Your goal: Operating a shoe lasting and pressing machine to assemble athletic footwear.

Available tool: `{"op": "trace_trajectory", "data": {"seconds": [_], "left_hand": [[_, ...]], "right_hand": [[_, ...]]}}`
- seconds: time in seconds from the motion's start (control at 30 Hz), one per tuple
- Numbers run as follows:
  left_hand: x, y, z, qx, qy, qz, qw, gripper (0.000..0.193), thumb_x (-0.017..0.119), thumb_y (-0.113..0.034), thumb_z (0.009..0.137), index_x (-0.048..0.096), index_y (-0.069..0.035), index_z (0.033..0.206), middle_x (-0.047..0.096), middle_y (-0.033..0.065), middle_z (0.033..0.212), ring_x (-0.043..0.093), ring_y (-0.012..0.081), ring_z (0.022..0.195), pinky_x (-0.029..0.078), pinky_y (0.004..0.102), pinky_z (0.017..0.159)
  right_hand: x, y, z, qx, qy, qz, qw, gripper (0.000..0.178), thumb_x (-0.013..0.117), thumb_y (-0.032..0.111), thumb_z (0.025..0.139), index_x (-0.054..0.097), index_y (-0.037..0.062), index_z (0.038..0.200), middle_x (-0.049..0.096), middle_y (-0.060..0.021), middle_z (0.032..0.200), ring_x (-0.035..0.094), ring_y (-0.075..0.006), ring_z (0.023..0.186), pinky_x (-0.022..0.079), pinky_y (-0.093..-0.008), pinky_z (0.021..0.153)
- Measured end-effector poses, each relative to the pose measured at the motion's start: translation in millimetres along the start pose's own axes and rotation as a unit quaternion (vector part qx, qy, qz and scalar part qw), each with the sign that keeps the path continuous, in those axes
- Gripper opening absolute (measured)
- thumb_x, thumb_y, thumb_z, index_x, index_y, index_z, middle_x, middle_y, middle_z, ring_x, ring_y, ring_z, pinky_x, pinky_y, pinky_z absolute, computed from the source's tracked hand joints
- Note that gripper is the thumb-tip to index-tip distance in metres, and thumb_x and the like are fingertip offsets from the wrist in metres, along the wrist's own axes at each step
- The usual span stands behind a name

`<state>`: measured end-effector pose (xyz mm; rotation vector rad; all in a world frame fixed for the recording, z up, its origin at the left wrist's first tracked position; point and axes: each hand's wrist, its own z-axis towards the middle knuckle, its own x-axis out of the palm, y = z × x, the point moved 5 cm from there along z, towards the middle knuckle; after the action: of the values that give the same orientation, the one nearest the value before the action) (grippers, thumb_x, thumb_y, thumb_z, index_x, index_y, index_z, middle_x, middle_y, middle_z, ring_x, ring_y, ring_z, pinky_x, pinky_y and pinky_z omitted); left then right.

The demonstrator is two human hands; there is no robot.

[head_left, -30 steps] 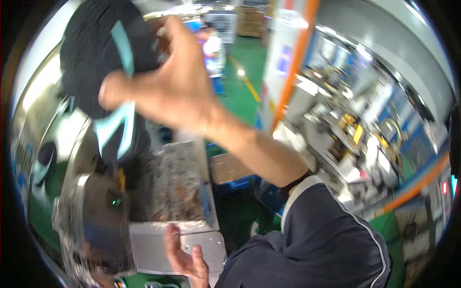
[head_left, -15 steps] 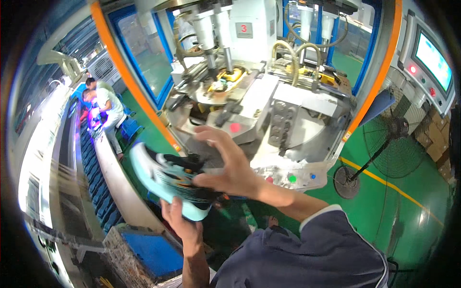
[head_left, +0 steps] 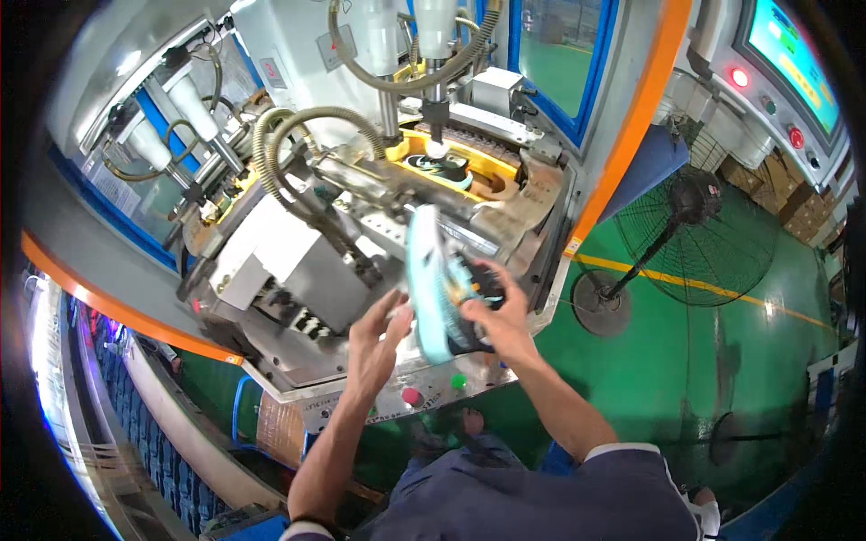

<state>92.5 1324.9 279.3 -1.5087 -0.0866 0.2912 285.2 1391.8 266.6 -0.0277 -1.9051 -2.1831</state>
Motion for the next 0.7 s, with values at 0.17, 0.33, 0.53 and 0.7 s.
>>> {"op": "trace_trajectory", "data": {"seconds": [0.17,0.33,0.53,0.7], "left_hand": [[51.6,35.8,149.9,0.031,-0.059,0.056,0.996,0.052,0.067,-0.030,0.089,0.057,0.012,0.117,0.067,0.0102,0.097,0.066,0.0135,0.085,0.051,0.0248,0.072],[89.4,88.1,289.7,0.077,-0.222,0.244,0.941,0.055,0.070,-0.043,0.081,0.062,0.009,0.099,0.066,0.0264,0.086,0.064,0.0429,0.086,0.049,0.0471,0.078],[98.0,162.4,387.6,-0.090,-0.276,0.321,0.902,0.060,0.074,-0.031,0.075,0.050,0.007,0.115,0.060,0.0292,0.111,0.060,0.0440,0.101,0.048,0.0487,0.088],[36.8,142.5,373.6,-0.186,-0.308,0.255,0.898,0.041,0.075,-0.025,0.068,0.059,0.005,0.091,0.066,0.0230,0.086,0.066,0.0386,0.080,0.052,0.0450,0.076]], "right_hand": [[-94.4,8.1,55.1,-0.025,-0.098,-0.019,0.995,0.058,0.071,0.008,0.068,0.054,0.0020,0.124,0.060,-0.0073,0.109,0.058,-0.0161,0.098,0.046,-0.0295,0.090],[-163.6,18.1,116.5,-0.021,-0.162,-0.078,0.983,0.056,0.069,0.004,0.070,0.054,-0.0009,0.124,0.061,-0.0084,0.109,0.059,-0.0158,0.096,0.047,-0.0293,0.089],[-207.3,17.2,181.2,0.019,-0.205,-0.178,0.962,0.057,0.068,0.002,0.068,0.054,-0.0026,0.122,0.063,-0.0092,0.106,0.060,-0.0150,0.093,0.048,-0.0277,0.087],[-183.1,32.7,295.9,-0.031,-0.082,-0.283,0.955,0.053,0.069,0.007,0.067,0.058,-0.0015,0.118,0.065,-0.0080,0.101,0.061,-0.0150,0.087,0.049,-0.0277,0.081]]}}
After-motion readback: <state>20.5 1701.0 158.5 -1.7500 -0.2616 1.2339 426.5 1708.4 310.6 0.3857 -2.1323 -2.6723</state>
